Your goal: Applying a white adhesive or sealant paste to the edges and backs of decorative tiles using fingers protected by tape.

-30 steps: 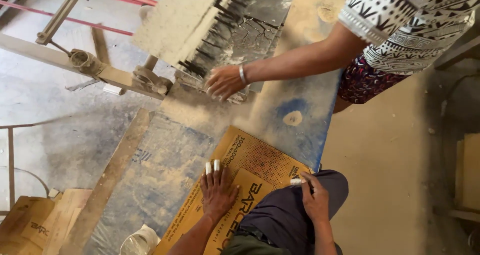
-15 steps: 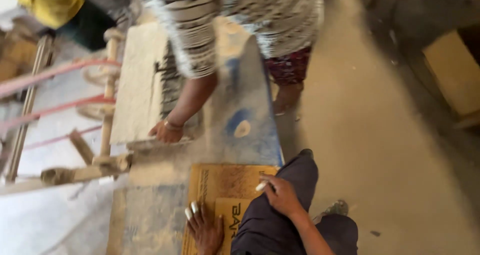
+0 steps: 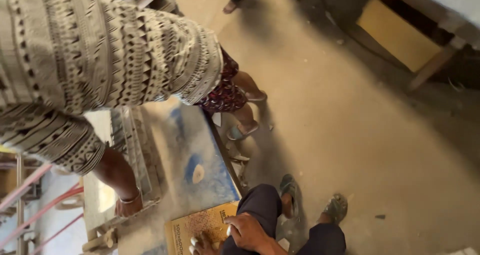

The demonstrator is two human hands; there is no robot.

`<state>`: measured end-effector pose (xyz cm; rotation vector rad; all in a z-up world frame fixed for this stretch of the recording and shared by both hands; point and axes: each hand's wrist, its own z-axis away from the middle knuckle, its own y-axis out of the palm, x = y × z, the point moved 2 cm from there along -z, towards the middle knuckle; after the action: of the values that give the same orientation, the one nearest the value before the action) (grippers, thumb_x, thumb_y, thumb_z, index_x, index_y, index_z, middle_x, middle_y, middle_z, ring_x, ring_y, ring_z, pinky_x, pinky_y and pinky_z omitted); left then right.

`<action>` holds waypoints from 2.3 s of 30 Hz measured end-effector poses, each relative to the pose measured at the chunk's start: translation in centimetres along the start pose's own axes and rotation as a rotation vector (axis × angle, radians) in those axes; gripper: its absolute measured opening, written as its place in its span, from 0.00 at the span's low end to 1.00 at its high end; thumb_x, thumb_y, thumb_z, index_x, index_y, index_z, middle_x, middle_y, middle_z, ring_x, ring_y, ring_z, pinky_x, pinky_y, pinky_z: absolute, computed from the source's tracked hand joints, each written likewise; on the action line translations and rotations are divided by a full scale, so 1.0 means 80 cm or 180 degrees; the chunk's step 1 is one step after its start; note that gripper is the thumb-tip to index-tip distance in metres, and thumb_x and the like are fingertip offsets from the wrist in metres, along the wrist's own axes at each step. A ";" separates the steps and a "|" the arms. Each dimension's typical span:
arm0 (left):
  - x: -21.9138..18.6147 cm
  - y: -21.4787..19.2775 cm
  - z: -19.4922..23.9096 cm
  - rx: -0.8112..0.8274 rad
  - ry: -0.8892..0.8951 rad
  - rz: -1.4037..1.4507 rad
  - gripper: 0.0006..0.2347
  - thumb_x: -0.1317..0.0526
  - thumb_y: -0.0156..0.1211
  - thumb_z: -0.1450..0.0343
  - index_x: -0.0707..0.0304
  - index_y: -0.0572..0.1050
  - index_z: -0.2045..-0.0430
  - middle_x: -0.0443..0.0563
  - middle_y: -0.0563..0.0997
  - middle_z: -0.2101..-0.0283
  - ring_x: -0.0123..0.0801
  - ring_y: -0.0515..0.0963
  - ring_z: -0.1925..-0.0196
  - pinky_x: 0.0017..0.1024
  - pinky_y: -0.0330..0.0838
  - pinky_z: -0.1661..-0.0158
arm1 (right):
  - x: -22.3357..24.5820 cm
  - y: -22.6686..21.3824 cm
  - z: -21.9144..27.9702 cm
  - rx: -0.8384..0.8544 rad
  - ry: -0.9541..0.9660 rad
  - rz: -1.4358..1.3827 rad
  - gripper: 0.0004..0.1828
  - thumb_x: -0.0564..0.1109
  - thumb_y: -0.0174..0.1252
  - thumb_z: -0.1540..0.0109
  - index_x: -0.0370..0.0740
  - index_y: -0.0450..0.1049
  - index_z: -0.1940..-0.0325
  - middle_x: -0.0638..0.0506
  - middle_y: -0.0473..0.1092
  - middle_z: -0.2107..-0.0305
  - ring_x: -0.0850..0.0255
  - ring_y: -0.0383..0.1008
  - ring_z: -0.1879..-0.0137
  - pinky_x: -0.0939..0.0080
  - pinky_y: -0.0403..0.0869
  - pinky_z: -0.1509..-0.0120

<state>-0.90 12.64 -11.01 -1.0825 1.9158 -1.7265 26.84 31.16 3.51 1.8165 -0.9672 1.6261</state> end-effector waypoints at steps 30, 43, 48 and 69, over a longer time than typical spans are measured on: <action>-0.019 -0.100 0.019 0.0161 0.0941 0.1638 0.42 0.36 0.59 0.36 0.61 0.55 0.31 0.66 0.47 0.26 0.62 0.41 0.24 0.62 0.40 0.33 | 0.006 0.089 0.004 -0.0240 0.0301 0.1686 0.15 0.44 0.56 0.40 0.41 0.80 0.51 0.40 0.79 0.60 0.44 0.79 0.51 0.49 0.75 0.45; 0.011 -0.121 0.017 -0.0008 0.1413 0.1883 0.33 0.44 0.50 0.28 0.65 0.56 0.30 0.67 0.50 0.25 0.60 0.42 0.23 0.63 0.34 0.32 | -0.007 0.109 -0.019 0.0511 0.0729 0.2524 0.18 0.50 0.55 0.38 0.48 0.78 0.46 0.41 0.79 0.58 0.45 0.80 0.50 0.51 0.76 0.45; 0.018 -0.127 0.013 0.0679 0.1311 0.2105 0.33 0.45 0.48 0.27 0.65 0.56 0.29 0.66 0.52 0.24 0.60 0.44 0.22 0.62 0.34 0.29 | -0.009 0.125 -0.031 0.0762 0.1051 0.2917 0.21 0.53 0.56 0.39 0.53 0.77 0.42 0.41 0.79 0.59 0.43 0.79 0.51 0.48 0.76 0.46; 0.017 -0.135 0.019 0.0558 0.1164 0.2162 0.31 0.43 0.47 0.26 0.62 0.60 0.31 0.63 0.60 0.27 0.56 0.49 0.22 0.59 0.36 0.28 | -0.064 0.181 -0.031 0.1002 0.0072 0.2372 0.26 0.48 0.58 0.38 0.39 0.71 0.36 0.39 0.69 0.39 0.43 0.65 0.30 0.49 0.64 0.28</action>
<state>2.59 10.94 -0.71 -0.0154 1.9586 -1.6963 13.78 25.04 -2.37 1.7187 -1.5760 2.3377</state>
